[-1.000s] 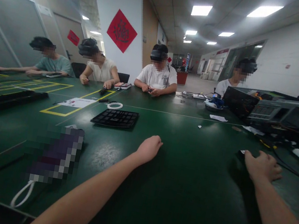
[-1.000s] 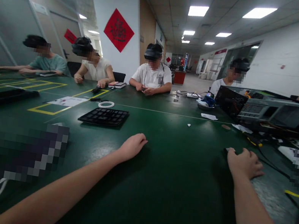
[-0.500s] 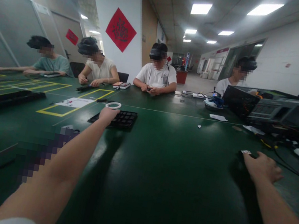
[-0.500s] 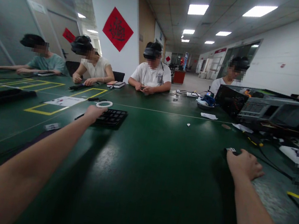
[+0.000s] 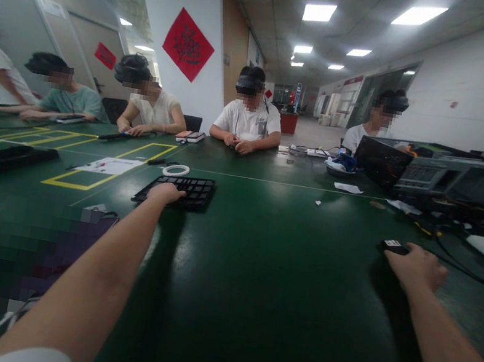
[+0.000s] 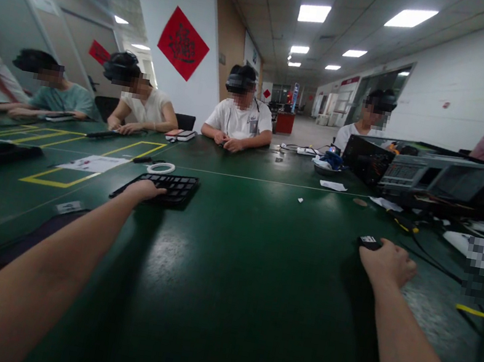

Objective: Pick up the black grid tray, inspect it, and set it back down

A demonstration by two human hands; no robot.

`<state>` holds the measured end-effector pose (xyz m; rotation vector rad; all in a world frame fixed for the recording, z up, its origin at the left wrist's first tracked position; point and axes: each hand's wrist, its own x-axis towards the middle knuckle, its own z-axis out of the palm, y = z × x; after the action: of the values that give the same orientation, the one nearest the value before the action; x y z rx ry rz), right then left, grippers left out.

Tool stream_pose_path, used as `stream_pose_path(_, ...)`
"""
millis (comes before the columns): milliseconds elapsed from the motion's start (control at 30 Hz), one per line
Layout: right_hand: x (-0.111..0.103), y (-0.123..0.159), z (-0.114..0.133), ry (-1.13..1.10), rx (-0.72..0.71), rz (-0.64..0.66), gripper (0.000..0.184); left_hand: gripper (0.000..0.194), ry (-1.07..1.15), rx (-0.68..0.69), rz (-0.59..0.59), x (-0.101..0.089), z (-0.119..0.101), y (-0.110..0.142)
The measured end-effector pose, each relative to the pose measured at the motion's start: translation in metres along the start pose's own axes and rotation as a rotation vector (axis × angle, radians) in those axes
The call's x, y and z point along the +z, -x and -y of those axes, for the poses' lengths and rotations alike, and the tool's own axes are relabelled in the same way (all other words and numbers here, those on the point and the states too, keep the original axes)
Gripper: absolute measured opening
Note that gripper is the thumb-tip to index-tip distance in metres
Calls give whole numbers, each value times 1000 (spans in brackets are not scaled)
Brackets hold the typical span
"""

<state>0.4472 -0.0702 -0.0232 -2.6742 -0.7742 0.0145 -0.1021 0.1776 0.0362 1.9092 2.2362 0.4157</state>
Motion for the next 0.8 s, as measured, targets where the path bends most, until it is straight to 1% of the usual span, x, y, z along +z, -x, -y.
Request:
stream_pose_path(67,0,0,0,5,-3,2,60,32,-86,-39,28,-3,-1,3)
stream_pose_path(133,-1,1,1,13,8,12,59,31,-138,-46,44,-7,-4,10)
stream_pose_path(233,-4,3,3,27,8,26,59,28,-186,-54,36,-12,-12,23)
stream_pose_path(333,-7,4,7,34,-7,37,58,25,-207,-48,24,-10,-23,40)
stream_pose_path(433,-10,9,16,-27,-92,74,56,31,-208,1,11,-4,-39,63)
stream_pose_path(500,-12,17,28,-198,-188,119,54,35,-170,75,-11,1,-53,85)
stream_pose_path(567,-13,33,43,-460,-306,207,53,33,-34,213,-50,6,-70,113)
stream_pose_path(600,-13,44,51,-590,-370,276,52,31,58,276,-67,9,-79,129)
stream_pose_path(633,-14,56,59,-701,-427,365,52,29,143,334,-63,12,-88,146)
stream_pose_path(700,-16,84,74,-884,-545,585,53,26,324,424,-34,20,-107,180)
stream_pose_path(767,-17,111,84,-1058,-639,797,50,27,474,479,-29,28,-123,211)
stream_pose_path(800,-18,122,87,-1125,-675,875,45,28,523,495,-20,33,-129,224)
